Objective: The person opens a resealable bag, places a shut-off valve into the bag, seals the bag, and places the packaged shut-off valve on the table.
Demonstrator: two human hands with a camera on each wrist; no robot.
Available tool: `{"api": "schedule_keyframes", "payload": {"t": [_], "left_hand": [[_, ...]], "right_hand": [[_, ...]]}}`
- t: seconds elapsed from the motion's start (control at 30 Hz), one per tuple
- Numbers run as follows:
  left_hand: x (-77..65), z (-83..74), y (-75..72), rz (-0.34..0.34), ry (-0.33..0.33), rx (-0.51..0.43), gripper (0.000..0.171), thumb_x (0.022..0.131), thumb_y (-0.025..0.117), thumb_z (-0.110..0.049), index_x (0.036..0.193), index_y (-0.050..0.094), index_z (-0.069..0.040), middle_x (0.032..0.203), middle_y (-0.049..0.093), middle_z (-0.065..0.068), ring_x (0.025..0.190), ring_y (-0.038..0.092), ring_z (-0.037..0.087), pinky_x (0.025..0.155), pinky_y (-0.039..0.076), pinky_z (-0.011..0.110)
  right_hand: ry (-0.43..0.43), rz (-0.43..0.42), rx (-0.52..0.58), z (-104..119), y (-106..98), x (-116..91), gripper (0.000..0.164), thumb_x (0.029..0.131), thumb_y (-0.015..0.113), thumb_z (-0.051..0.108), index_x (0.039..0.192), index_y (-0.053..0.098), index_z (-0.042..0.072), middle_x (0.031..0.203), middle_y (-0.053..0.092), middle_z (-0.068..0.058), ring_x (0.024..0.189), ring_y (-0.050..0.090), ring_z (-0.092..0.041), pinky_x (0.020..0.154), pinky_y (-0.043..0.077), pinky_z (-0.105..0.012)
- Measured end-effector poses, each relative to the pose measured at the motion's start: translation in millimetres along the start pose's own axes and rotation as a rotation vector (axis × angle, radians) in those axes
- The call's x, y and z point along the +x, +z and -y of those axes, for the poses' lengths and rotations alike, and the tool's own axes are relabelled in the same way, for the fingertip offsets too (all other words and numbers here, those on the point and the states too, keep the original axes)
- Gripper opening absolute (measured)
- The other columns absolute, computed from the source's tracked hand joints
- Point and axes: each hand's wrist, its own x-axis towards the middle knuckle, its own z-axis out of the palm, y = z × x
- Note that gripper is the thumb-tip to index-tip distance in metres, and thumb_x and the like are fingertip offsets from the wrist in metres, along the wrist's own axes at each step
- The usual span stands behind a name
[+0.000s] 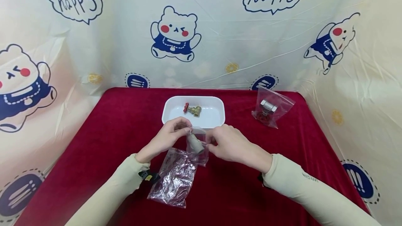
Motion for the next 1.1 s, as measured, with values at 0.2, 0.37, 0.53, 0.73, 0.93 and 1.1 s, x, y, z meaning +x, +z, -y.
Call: {"api": "schedule_keyframes", "payload": {"t": [0.2, 0.37, 0.53, 0.73, 0.93, 1.1], "left_hand": [[-0.5, 1.3, -1.2, -0.032, -0.009, 0.090, 0.005, 0.104, 0.068, -0.010, 0.106, 0.072, -0.009, 0.103, 0.071, 0.001, 0.096, 0.067, 0.018, 0.086, 0.054, 0.039], [-3.1, 0.2, -2.3, -0.044, -0.014, 0.137, 0.005, 0.104, 0.069, -0.011, 0.103, 0.074, -0.011, 0.101, 0.072, -0.001, 0.091, 0.065, 0.017, 0.083, 0.054, 0.040], [-5.2, -2.3, -2.1, -0.039, -0.006, 0.146, 0.006, 0.104, 0.069, -0.012, 0.102, 0.074, -0.011, 0.099, 0.072, -0.001, 0.085, 0.062, 0.018, 0.078, 0.053, 0.039], [-7.7, -9.8, -0.1, -0.051, 0.004, 0.149, 0.005, 0.103, 0.070, -0.011, 0.101, 0.074, -0.012, 0.100, 0.072, -0.001, 0.084, 0.059, 0.018, 0.076, 0.052, 0.037], [-11.6, -16.7, 5.9, -0.059, 0.002, 0.131, 0.006, 0.104, 0.068, -0.009, 0.100, 0.073, -0.009, 0.089, 0.069, 0.004, 0.070, 0.056, 0.018, 0.064, 0.049, 0.031], [-14.0, -21.7, 12.0, -0.057, 0.010, 0.118, 0.006, 0.104, 0.068, -0.008, 0.099, 0.072, -0.008, 0.084, 0.066, 0.008, 0.066, 0.061, 0.024, 0.058, 0.047, 0.029]], "right_hand": [[0.000, -0.035, -0.001, -6, -5, -2, 0.005, 0.092, 0.081, 0.015, 0.090, 0.080, 0.018, 0.072, 0.063, 0.016, 0.060, 0.049, -0.005, 0.054, 0.046, -0.028], [0.036, -0.039, 0.010, -12, -9, -3, 0.003, 0.093, 0.082, 0.014, 0.093, 0.082, 0.017, 0.077, 0.067, 0.014, 0.064, 0.054, -0.005, 0.058, 0.049, -0.028], [0.081, -0.039, 0.041, -16, -11, -5, 0.006, 0.091, 0.083, 0.010, 0.094, 0.083, 0.015, 0.084, 0.073, 0.010, 0.071, 0.062, -0.005, 0.063, 0.054, -0.028], [0.083, -0.049, 0.065, -23, -14, -6, 0.002, 0.091, 0.083, 0.010, 0.092, 0.082, 0.009, 0.083, 0.073, 0.008, 0.072, 0.064, -0.007, 0.064, 0.055, -0.029], [0.051, -0.072, 0.088, -35, -18, -4, 0.009, 0.089, 0.083, 0.003, 0.091, 0.082, 0.011, 0.081, 0.073, 0.008, 0.071, 0.064, -0.010, 0.065, 0.056, -0.030], [0.029, -0.074, 0.090, -47, -21, -3, 0.013, 0.089, 0.081, 0.000, 0.091, 0.081, 0.012, 0.083, 0.074, 0.007, 0.073, 0.064, -0.009, 0.069, 0.057, -0.034]]}}
